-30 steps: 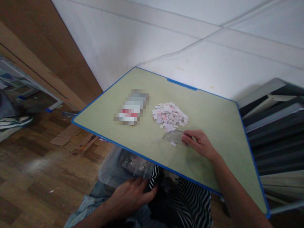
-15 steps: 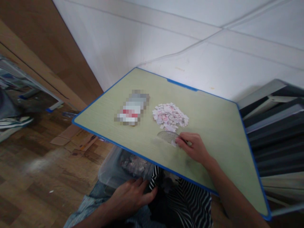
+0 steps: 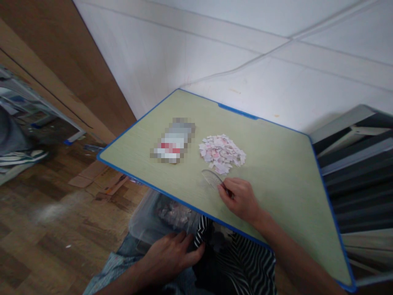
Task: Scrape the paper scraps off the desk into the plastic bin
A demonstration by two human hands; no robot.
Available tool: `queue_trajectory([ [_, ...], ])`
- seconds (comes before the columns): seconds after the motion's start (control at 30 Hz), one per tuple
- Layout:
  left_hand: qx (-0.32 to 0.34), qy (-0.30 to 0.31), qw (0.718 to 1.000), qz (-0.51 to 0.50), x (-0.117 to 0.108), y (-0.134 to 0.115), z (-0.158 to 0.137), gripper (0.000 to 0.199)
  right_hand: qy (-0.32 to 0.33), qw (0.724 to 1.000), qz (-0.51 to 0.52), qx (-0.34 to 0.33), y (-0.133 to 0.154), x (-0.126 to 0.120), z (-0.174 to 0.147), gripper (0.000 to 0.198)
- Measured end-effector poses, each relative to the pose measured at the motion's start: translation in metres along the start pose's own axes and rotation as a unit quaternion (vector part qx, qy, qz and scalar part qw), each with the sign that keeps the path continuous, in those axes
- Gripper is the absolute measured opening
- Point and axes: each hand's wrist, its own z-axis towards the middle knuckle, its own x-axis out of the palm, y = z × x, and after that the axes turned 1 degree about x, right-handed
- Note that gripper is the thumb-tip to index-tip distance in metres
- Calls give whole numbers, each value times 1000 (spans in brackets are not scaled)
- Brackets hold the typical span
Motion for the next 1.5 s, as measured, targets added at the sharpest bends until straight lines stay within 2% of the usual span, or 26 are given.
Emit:
queue_trajectory([
  [0.4,0,14,1000,-3,-5,-1,1,47,104,989,99,-42,25,5,1,31],
  [0.63,4,-1,1000,5,-3,-1,1,46,53,991,121,-37,11,3,0,31],
  [0.93,-3,-7,1000,3,-5,-1,2,45,113,977,136,-119,7,0,-4,30],
  [1.17,1,-10,1000,-6,-4,0,2,43,133,969,153,-143,9,2,-2,31],
  [1.33,-1,-9,1000,-2,-4,0,2,43,90,977,147,-123,2,-4,-3,31],
  [1.5,-1,-5,1000,-2,-6,0,2,41,105,977,148,-113,-5,-5,-4,31],
])
